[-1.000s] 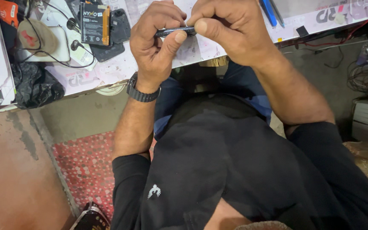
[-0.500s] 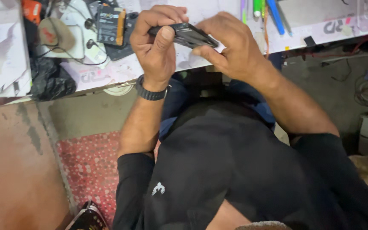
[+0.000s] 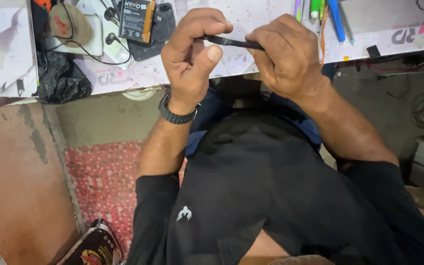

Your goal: The person applies adhesive to the edges of a smartphone frame and presses the back cover into place. They then inspect the device by turning it over and checking the seams.

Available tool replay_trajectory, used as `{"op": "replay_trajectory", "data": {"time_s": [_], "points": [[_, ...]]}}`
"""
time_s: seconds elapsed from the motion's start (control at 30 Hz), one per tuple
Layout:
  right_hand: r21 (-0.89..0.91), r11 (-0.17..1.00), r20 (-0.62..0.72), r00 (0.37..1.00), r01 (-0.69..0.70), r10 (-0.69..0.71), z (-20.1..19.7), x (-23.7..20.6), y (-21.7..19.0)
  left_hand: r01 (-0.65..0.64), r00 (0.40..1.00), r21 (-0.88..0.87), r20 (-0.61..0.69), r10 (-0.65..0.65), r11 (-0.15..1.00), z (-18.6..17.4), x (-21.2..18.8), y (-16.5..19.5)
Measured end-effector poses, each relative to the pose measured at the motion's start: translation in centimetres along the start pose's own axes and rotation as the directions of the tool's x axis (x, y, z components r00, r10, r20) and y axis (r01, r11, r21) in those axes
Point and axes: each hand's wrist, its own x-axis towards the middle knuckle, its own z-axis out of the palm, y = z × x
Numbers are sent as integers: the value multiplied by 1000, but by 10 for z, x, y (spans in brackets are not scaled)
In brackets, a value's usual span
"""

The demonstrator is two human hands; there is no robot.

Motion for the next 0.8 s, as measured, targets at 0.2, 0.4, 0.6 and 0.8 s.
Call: {"op": "replay_trajectory", "data": {"time_s": [0.2,0.4,0.6,0.8], "points": [[-66,997,1,999,43,-43,4,-1,1,-24,999,15,23,24,1000,-2,0,0],[-98,994,-3,999,47,-47,4,-1,1,-74,995,-4,59,74,997,-1,6,2],[-149,986,-8,997,78,-80,0,2,-3,-67,996,-7,59,67,998,0,5,2],[-152,985,-7,996,85,-87,2,0,-3,-95,994,41,55,92,995,2,6,3]]}}
